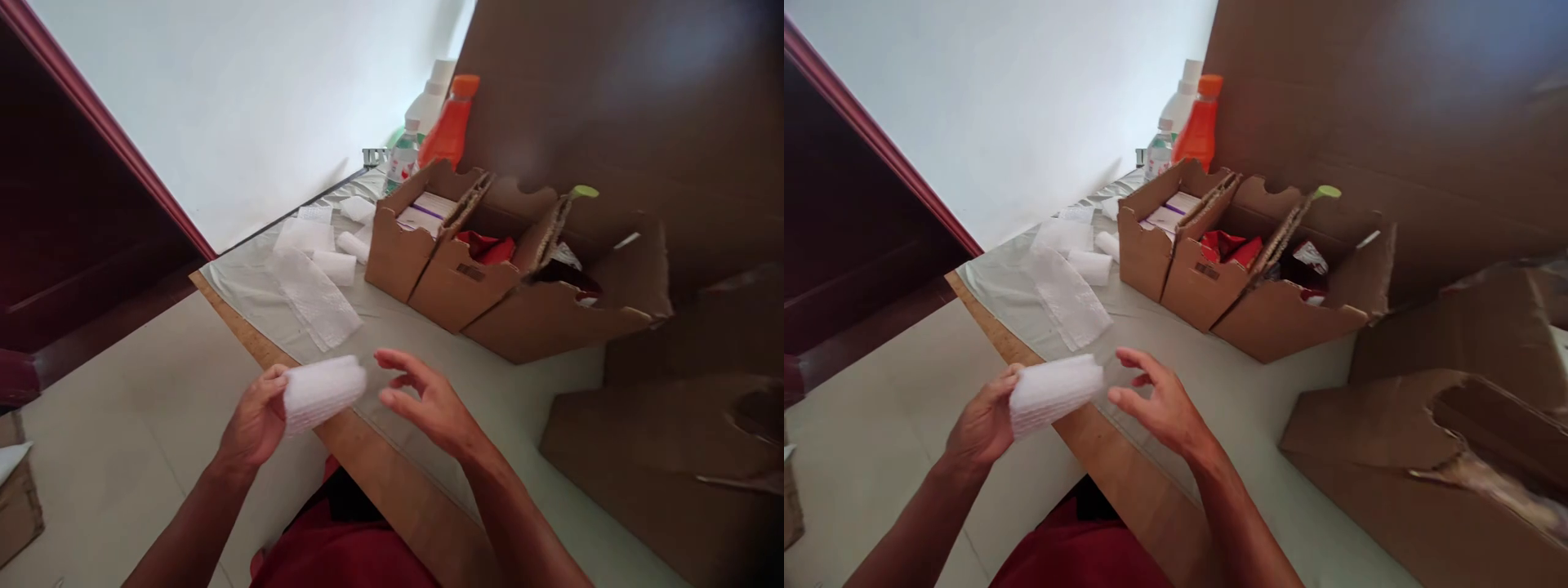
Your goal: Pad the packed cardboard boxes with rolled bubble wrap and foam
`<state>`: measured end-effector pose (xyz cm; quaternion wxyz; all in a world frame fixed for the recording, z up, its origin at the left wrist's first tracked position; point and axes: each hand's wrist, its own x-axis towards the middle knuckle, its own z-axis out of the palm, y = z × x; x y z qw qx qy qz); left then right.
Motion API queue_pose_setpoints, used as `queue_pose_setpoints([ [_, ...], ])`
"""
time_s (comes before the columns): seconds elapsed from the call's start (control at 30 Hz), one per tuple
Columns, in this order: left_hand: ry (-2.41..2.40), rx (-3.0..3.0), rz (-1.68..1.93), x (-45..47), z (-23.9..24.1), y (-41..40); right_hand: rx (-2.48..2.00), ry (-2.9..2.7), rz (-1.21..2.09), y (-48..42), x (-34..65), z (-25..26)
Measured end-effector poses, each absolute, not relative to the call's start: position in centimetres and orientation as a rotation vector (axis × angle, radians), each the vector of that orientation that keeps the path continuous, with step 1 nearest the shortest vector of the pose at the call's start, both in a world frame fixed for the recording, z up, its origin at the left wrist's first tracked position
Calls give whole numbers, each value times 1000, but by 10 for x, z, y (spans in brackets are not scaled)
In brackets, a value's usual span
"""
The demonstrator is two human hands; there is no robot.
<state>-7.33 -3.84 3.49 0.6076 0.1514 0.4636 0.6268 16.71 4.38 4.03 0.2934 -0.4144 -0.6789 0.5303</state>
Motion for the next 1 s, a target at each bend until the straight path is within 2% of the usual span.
queue_pose_setpoints([
  [0.1,988,377,1308,-22,32,-27,-1042,-1404,1648,-7,210,19],
  [0.23,920,464,1158,30,33,-27,-1049,-955,1733,-55,237,5],
  [0.37,917,591,1067,46,38,-32,-961,-849,1867,-93,259,12],
  [0.47,946,783,844,47,34,-35,-740,-733,1964,-110,271,23],
  [0.57,971,902,581,48,24,-36,-623,-631,1797,-104,279,31],
  [0.67,1060,937,554,48,15,-35,-659,-696,1603,-87,288,30],
  [0.8,1303,1178,616,40,13,-34,-1099,-1064,1282,-83,299,16],
  [1.0,1314,1635,506,35,17,-39,-1590,-1901,563,-102,275,0],
])
